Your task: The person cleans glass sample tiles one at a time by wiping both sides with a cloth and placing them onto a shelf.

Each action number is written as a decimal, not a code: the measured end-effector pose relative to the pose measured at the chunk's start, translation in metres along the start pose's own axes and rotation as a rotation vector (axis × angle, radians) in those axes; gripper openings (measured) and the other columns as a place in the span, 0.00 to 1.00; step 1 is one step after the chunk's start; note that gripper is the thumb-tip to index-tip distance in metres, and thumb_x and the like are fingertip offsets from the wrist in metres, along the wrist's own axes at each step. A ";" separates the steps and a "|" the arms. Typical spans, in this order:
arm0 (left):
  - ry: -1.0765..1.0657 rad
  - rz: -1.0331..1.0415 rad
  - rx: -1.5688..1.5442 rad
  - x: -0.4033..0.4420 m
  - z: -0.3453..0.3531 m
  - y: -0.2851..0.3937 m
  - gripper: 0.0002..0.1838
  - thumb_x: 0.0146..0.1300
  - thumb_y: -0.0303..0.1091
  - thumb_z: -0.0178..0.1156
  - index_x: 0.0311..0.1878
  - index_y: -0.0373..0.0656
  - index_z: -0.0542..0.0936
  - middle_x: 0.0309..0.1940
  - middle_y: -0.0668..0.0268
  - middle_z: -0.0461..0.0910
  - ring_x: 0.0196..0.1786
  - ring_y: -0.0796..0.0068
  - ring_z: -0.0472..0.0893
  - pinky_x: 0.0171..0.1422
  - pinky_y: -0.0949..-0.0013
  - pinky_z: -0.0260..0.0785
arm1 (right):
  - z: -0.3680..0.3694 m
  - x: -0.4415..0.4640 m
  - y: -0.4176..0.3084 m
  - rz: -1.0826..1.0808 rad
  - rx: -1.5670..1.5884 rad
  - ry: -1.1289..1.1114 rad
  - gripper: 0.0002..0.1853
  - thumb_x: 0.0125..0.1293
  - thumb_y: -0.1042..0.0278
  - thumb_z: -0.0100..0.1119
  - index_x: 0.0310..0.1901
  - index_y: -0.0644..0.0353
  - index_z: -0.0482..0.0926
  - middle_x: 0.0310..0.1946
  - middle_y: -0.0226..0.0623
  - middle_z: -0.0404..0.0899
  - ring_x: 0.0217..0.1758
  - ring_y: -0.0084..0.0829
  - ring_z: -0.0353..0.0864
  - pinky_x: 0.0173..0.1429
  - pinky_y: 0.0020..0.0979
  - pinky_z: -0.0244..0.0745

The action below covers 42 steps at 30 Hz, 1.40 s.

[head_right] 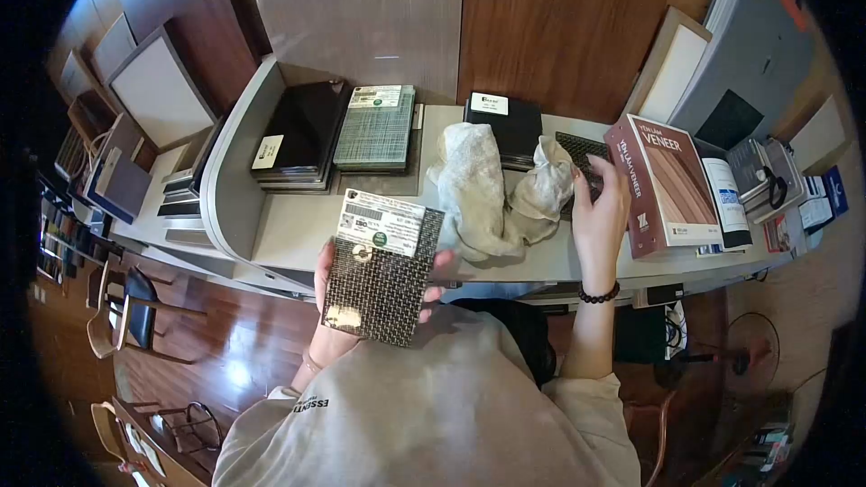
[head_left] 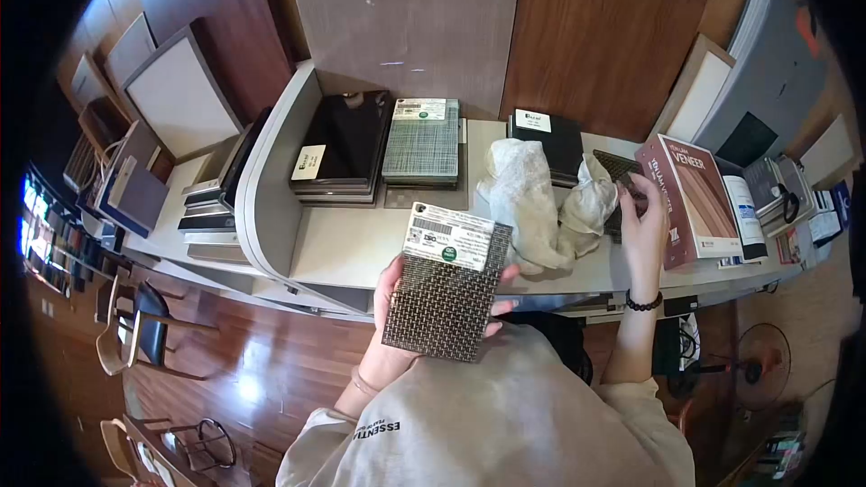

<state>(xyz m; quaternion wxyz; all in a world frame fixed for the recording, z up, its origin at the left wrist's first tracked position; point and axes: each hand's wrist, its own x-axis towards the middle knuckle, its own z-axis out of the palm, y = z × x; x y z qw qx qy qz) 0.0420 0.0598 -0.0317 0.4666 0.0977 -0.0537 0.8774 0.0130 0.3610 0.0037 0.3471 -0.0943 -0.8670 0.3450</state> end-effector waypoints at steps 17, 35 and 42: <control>0.119 0.115 0.033 -0.026 0.034 0.074 0.45 0.63 0.63 0.48 0.75 0.42 0.54 0.72 0.46 0.55 0.73 0.49 0.60 0.77 0.48 0.50 | 0.099 -0.067 -0.090 -0.337 -0.414 -0.279 0.22 0.61 0.64 0.64 0.56 0.62 0.78 0.57 0.52 0.76 0.54 0.49 0.76 0.60 0.37 0.70; 0.016 0.052 -0.024 -0.037 0.053 0.081 0.52 0.57 0.75 0.50 0.75 0.48 0.54 0.73 0.55 0.57 0.70 0.45 0.63 0.74 0.44 0.56 | 0.032 -0.026 -0.141 -0.294 0.090 0.310 0.28 0.57 0.71 0.58 0.62 0.63 0.74 0.62 0.46 0.74 0.62 0.35 0.74 0.66 0.35 0.68; 0.004 0.116 0.021 -0.027 0.035 0.068 0.42 0.63 0.71 0.47 0.71 0.50 0.63 0.65 0.60 0.69 0.66 0.58 0.71 0.70 0.51 0.64 | 0.092 -0.055 -0.207 -0.711 -0.108 -0.110 0.29 0.54 0.74 0.56 0.62 0.58 0.76 0.69 0.48 0.62 0.67 0.46 0.67 0.75 0.43 0.55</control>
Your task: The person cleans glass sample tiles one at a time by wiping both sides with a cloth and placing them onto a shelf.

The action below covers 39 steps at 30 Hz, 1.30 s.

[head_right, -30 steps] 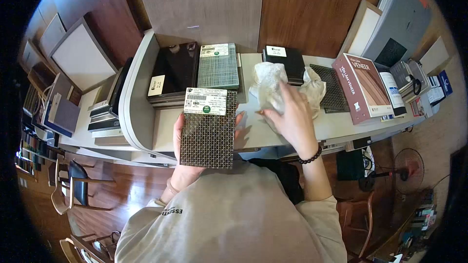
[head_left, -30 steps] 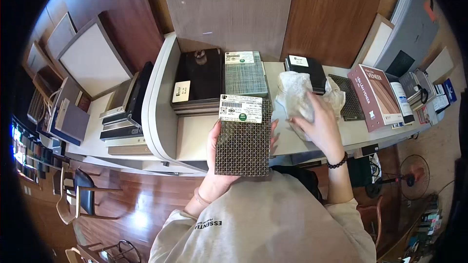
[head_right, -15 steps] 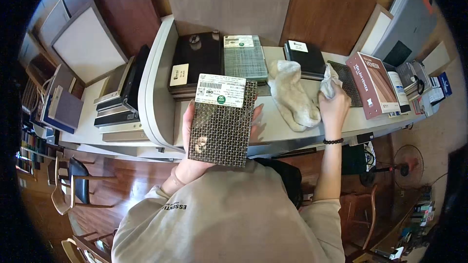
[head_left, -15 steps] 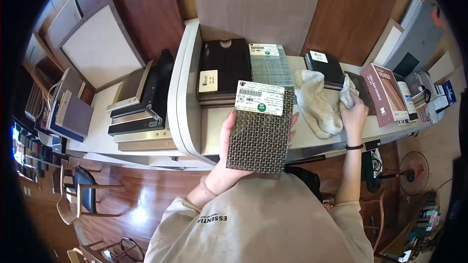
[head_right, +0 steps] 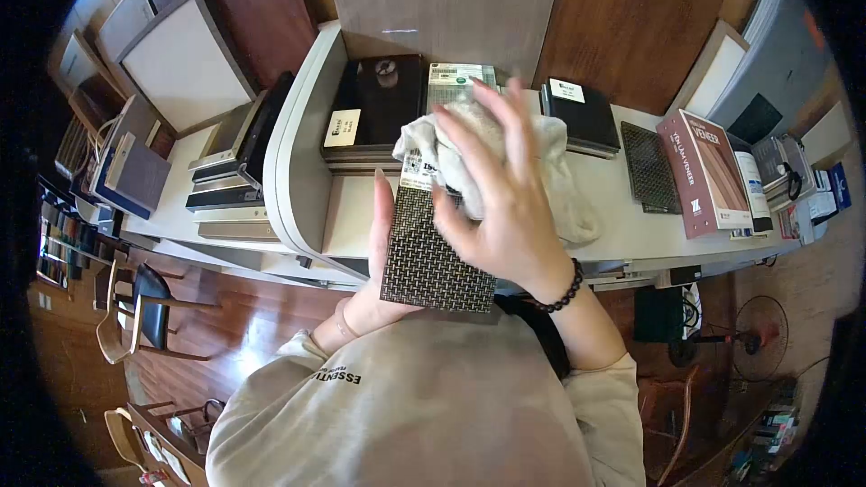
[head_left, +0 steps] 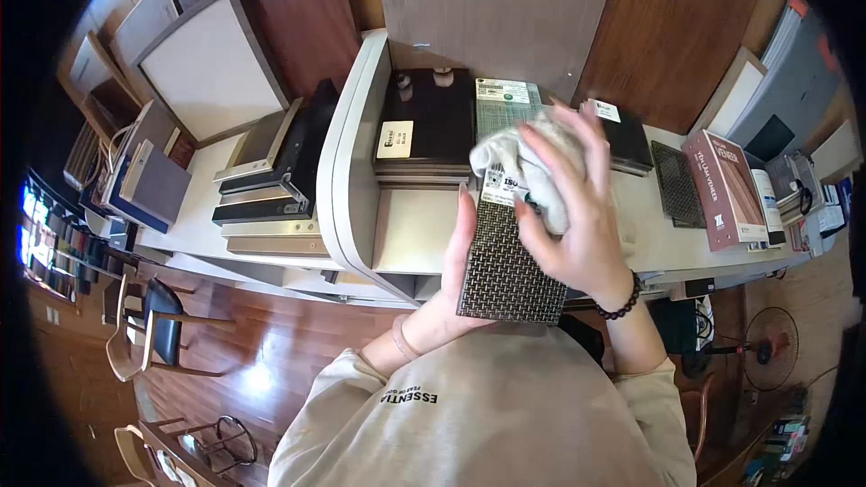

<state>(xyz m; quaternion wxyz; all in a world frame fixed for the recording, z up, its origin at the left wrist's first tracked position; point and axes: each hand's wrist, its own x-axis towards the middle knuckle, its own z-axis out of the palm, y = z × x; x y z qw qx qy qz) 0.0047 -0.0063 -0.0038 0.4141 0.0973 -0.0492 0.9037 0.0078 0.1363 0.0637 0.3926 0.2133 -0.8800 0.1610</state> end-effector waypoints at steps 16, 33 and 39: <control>0.075 0.159 0.076 0.031 -0.003 -0.030 0.36 0.69 0.66 0.43 0.69 0.50 0.66 0.61 0.62 0.73 0.60 0.65 0.76 0.64 0.58 0.70 | -0.014 -0.020 0.029 -0.034 0.327 -0.121 0.21 0.53 0.79 0.65 0.52 0.59 0.82 0.62 0.43 0.74 0.68 0.47 0.69 0.70 0.42 0.67; -0.060 0.401 0.203 0.050 -0.012 -0.024 0.28 0.72 0.55 0.48 0.62 0.41 0.72 0.52 0.56 0.79 0.51 0.62 0.81 0.56 0.57 0.76 | -0.048 -0.073 0.055 -0.125 0.661 -0.261 0.21 0.59 0.81 0.54 0.56 0.64 0.78 0.63 0.47 0.71 0.65 0.43 0.73 0.65 0.39 0.72; 0.306 0.320 0.328 0.048 -0.013 -0.035 0.20 0.70 0.42 0.55 0.59 0.40 0.74 0.50 0.57 0.80 0.49 0.64 0.82 0.55 0.60 0.77 | -0.046 -0.065 0.110 0.784 1.415 0.393 0.24 0.74 0.63 0.39 0.67 0.63 0.66 0.65 0.44 0.70 0.62 0.35 0.75 0.65 0.32 0.70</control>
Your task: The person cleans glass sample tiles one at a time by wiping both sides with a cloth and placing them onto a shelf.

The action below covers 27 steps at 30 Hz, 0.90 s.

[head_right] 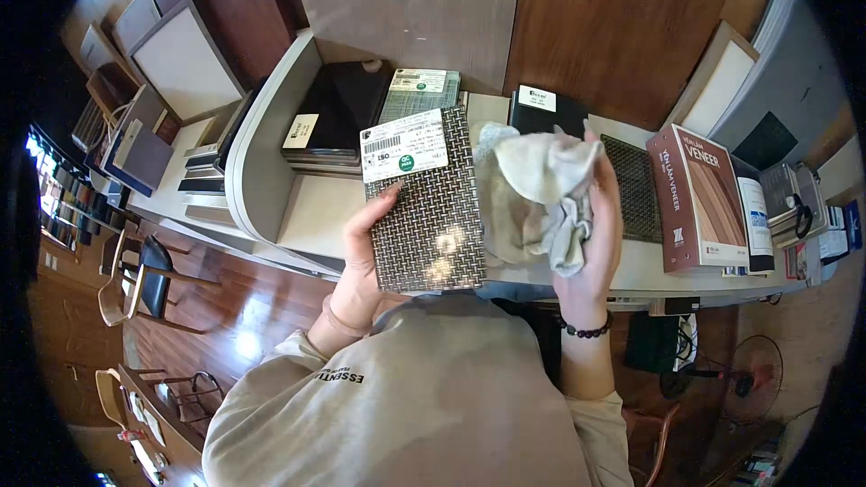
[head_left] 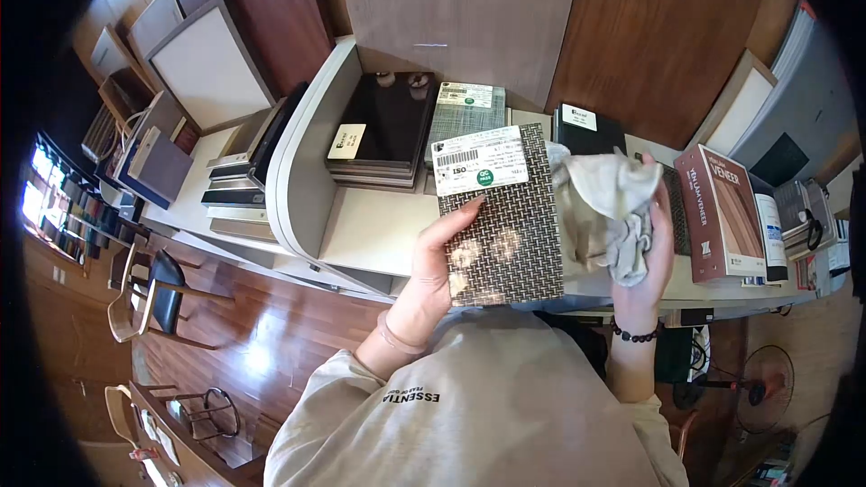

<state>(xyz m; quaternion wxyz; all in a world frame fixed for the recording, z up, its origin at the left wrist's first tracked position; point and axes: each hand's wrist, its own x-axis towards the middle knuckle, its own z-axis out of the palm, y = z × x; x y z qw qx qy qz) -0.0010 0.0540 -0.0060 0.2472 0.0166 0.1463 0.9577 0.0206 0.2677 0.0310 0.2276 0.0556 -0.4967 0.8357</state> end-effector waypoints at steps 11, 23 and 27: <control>0.068 0.145 0.379 0.012 0.027 -0.022 0.18 0.67 0.28 0.58 0.59 0.38 0.72 0.51 0.62 0.79 0.51 0.73 0.80 0.56 0.69 0.73 | -0.004 -0.009 0.031 0.556 0.598 -0.349 0.23 0.75 0.65 0.43 0.67 0.64 0.63 0.60 0.39 0.74 0.60 0.29 0.77 0.64 0.33 0.72; -0.102 0.643 0.928 0.028 0.041 -0.030 0.42 0.66 0.36 0.62 0.76 0.41 0.48 0.64 0.53 0.65 0.68 0.64 0.66 0.70 0.65 0.59 | 0.030 -0.036 0.015 0.087 -0.549 -0.237 0.29 0.59 0.81 0.59 0.64 0.69 0.66 0.60 0.49 0.72 0.62 0.41 0.75 0.65 0.38 0.69; -0.223 0.576 0.836 0.027 0.031 -0.028 0.46 0.65 0.58 0.57 0.77 0.48 0.47 0.76 0.57 0.45 0.75 0.56 0.55 0.75 0.56 0.54 | 0.055 -0.040 0.005 -0.315 -0.875 -0.492 0.32 0.57 0.79 0.64 0.64 0.67 0.67 0.65 0.54 0.66 0.69 0.47 0.67 0.68 0.42 0.65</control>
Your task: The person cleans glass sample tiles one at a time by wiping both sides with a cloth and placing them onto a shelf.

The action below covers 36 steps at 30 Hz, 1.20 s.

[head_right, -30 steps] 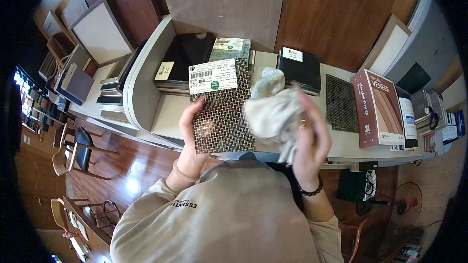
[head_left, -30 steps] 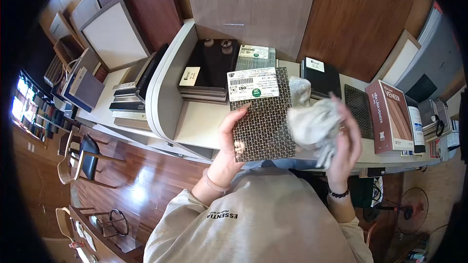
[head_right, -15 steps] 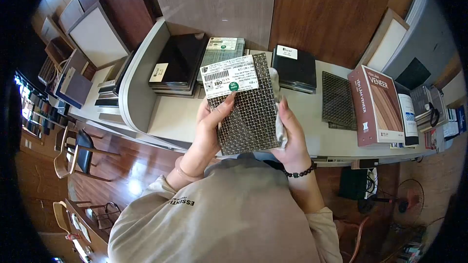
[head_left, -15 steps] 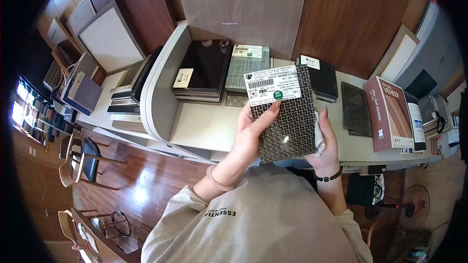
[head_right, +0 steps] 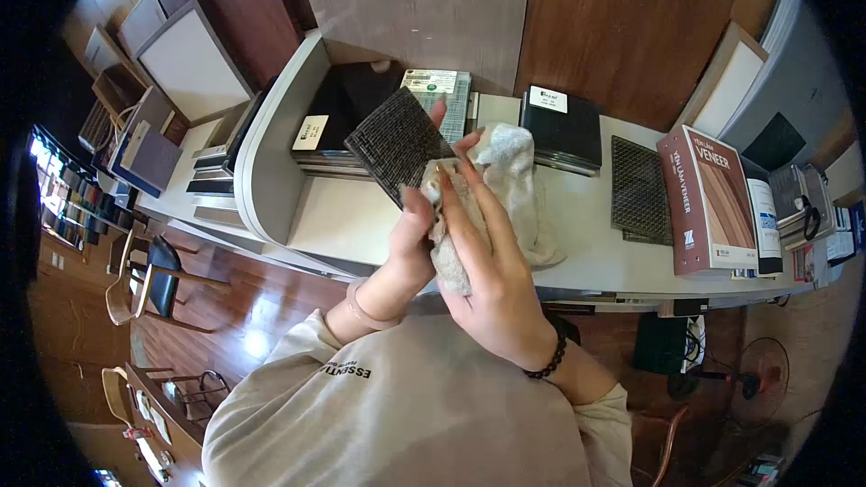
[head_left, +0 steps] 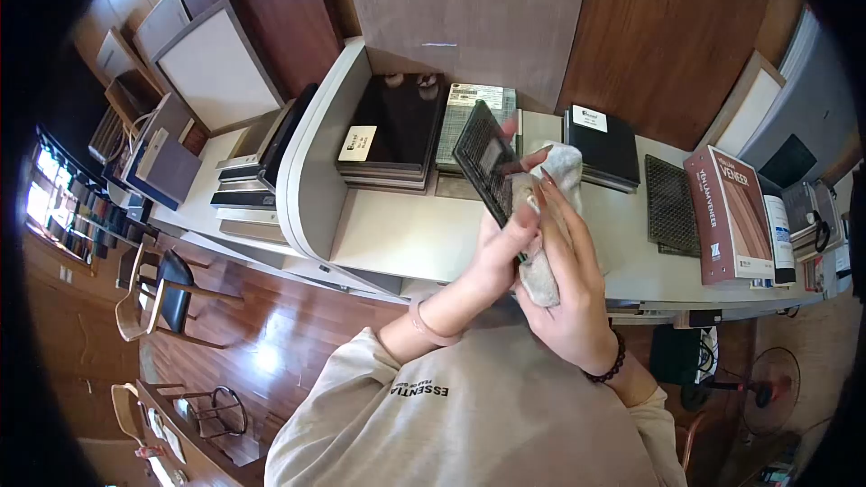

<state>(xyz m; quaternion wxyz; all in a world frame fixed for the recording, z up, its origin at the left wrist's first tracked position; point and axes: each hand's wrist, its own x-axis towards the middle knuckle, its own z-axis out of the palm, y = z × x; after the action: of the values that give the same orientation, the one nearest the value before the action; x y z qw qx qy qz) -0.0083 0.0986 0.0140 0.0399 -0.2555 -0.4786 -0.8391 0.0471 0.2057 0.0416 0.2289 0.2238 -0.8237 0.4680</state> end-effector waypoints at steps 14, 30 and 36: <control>-0.087 -0.460 -0.980 -0.009 -0.021 0.030 0.55 0.55 0.79 0.48 0.74 0.44 0.57 0.73 0.56 0.56 0.75 0.52 0.56 0.76 0.54 0.53 | 0.011 0.042 0.008 -0.383 -0.306 -0.014 0.30 0.53 0.76 0.67 0.61 0.53 0.77 0.68 0.44 0.65 0.71 0.52 0.64 0.72 0.49 0.64; 0.038 -0.462 -1.016 -0.010 -0.029 0.036 0.57 0.54 0.82 0.43 0.74 0.43 0.57 0.73 0.54 0.55 0.74 0.48 0.57 0.77 0.43 0.49 | -0.053 -0.007 0.015 -0.102 -0.071 -0.218 0.24 0.54 0.84 0.55 0.55 0.59 0.81 0.63 0.43 0.72 0.66 0.45 0.73 0.70 0.44 0.65; 0.094 -0.421 -1.063 -0.015 -0.031 0.028 0.57 0.54 0.82 0.43 0.74 0.44 0.55 0.74 0.52 0.54 0.73 0.45 0.56 0.75 0.38 0.49 | -0.070 -0.027 0.114 0.170 -0.802 0.038 0.31 0.56 0.70 0.64 0.65 0.55 0.71 0.71 0.46 0.61 0.77 0.56 0.48 0.74 0.49 0.56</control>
<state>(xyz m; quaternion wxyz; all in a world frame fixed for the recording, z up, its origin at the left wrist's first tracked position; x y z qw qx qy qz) 0.0013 0.0552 0.0159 -0.2409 -0.1022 -0.0293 -0.9647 0.0143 0.3238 -0.0181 0.2740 0.0394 -0.9519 0.1313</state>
